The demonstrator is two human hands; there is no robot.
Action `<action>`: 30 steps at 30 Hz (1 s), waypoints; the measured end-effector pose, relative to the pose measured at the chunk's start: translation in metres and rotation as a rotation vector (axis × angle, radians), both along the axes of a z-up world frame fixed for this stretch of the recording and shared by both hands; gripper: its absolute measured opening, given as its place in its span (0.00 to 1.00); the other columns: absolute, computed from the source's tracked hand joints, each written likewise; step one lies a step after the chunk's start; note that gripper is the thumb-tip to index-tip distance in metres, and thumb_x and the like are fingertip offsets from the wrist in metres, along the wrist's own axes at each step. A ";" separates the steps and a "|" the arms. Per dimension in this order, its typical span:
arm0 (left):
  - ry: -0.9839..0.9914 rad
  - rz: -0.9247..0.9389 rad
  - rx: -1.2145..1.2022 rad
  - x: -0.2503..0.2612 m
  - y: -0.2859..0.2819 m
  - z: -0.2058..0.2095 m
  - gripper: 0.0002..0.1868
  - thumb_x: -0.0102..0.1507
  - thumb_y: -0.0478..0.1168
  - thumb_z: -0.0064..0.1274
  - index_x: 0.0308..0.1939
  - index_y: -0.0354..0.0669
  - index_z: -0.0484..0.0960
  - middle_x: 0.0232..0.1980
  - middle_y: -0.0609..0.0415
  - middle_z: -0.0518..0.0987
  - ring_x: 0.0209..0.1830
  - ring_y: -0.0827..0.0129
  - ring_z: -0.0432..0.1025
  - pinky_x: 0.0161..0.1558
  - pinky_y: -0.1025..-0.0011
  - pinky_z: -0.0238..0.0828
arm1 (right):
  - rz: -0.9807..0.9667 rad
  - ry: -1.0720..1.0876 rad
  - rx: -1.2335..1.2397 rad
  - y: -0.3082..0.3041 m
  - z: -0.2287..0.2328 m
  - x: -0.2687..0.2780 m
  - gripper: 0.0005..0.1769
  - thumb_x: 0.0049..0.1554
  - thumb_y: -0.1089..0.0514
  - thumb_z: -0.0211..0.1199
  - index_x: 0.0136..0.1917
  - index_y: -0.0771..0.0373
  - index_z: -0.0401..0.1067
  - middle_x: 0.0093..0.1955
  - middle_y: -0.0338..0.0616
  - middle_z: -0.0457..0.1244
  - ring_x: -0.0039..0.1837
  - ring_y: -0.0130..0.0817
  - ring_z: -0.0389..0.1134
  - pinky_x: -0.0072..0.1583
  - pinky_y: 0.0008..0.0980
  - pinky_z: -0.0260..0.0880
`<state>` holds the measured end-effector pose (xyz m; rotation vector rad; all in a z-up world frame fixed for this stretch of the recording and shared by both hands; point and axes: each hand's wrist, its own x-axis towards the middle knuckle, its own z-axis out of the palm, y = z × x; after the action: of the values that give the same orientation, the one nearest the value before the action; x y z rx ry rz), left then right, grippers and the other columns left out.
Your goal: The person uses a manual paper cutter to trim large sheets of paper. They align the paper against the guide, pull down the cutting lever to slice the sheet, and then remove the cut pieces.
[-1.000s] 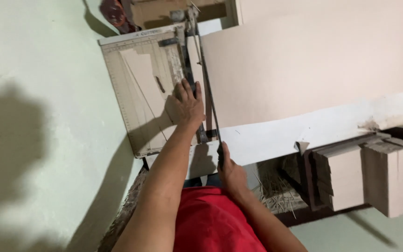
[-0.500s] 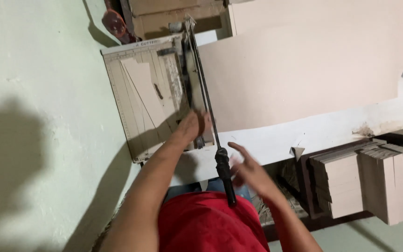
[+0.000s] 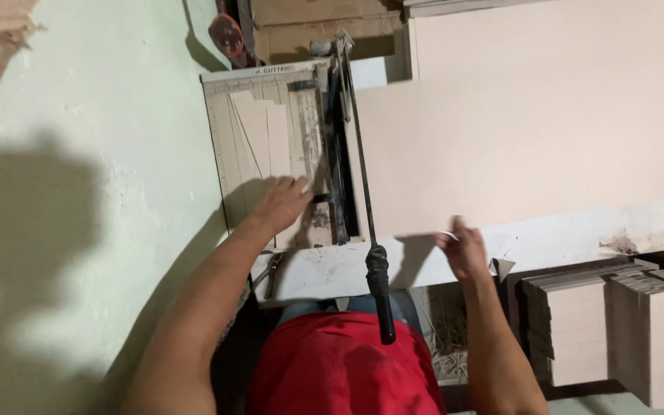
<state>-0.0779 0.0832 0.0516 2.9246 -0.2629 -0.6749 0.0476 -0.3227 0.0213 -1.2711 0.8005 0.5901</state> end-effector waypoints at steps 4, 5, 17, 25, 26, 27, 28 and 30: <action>-0.074 0.342 -0.201 0.035 -0.030 -0.009 0.21 0.70 0.48 0.49 0.65 0.49 0.69 0.69 0.43 0.62 0.69 0.44 0.58 0.63 0.45 0.57 | 0.239 0.046 -0.080 0.035 0.000 0.002 0.17 0.66 0.49 0.61 0.54 0.62 0.60 0.48 0.40 0.61 0.49 0.42 0.74 0.50 0.42 0.81; -0.046 0.517 -0.322 0.046 -0.040 -0.012 0.32 0.69 0.53 0.51 0.76 0.53 0.61 0.76 0.39 0.56 0.76 0.38 0.50 0.66 0.35 0.50 | 0.270 0.046 -0.092 0.038 -0.008 0.003 0.16 0.67 0.47 0.59 0.56 0.61 0.63 0.50 0.39 0.62 0.52 0.42 0.75 0.54 0.44 0.81; -0.112 0.551 -0.165 0.056 -0.079 -0.142 0.83 0.38 0.92 0.41 0.82 0.43 0.33 0.81 0.23 0.33 0.81 0.30 0.28 0.68 0.23 0.37 | 1.288 -0.160 -0.767 0.091 0.083 -0.006 0.32 0.69 0.28 0.39 0.58 0.49 0.75 0.28 0.36 0.70 0.32 0.37 0.75 0.47 0.39 0.75; 0.317 0.551 0.009 0.090 -0.081 -0.033 0.67 0.54 0.49 0.70 0.82 0.46 0.34 0.80 0.26 0.27 0.80 0.31 0.25 0.65 0.23 0.43 | 1.548 -0.270 -0.839 0.136 0.152 -0.124 0.48 0.61 0.44 0.53 0.84 0.59 0.35 0.37 0.63 0.71 0.41 0.60 0.76 0.41 0.47 0.75; 0.332 0.559 -0.006 0.091 -0.082 -0.032 0.67 0.54 0.47 0.71 0.82 0.47 0.34 0.80 0.26 0.27 0.80 0.31 0.25 0.65 0.22 0.41 | 1.511 -0.335 -0.880 0.127 0.123 -0.137 0.44 0.61 0.53 0.52 0.84 0.60 0.37 0.36 0.60 0.71 0.40 0.58 0.76 0.40 0.45 0.75; 0.328 0.558 -0.006 0.092 -0.082 -0.034 0.67 0.54 0.47 0.71 0.82 0.47 0.34 0.80 0.26 0.27 0.80 0.31 0.25 0.65 0.22 0.41 | 1.508 -0.339 -0.882 0.120 0.093 -0.144 0.44 0.61 0.53 0.52 0.84 0.60 0.37 0.36 0.60 0.71 0.40 0.58 0.76 0.40 0.45 0.75; 0.320 0.569 -0.029 0.092 -0.082 -0.036 0.67 0.54 0.46 0.71 0.81 0.46 0.34 0.80 0.26 0.27 0.80 0.32 0.24 0.66 0.23 0.40 | 1.474 -0.496 -0.931 0.112 0.063 -0.152 0.43 0.61 0.55 0.52 0.83 0.63 0.39 0.35 0.60 0.70 0.38 0.56 0.76 0.40 0.47 0.75; 0.315 0.582 -0.050 0.091 -0.083 -0.040 0.66 0.54 0.45 0.71 0.81 0.46 0.35 0.80 0.27 0.27 0.80 0.32 0.23 0.67 0.25 0.40 | 1.437 -0.652 -0.974 0.100 0.025 -0.158 0.42 0.61 0.58 0.53 0.83 0.67 0.41 0.34 0.60 0.70 0.37 0.54 0.75 0.39 0.48 0.75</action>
<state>0.0130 0.0001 0.0116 2.5819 0.5683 -0.9720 -0.1106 -0.2222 0.0462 -2.7227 -0.6489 0.8115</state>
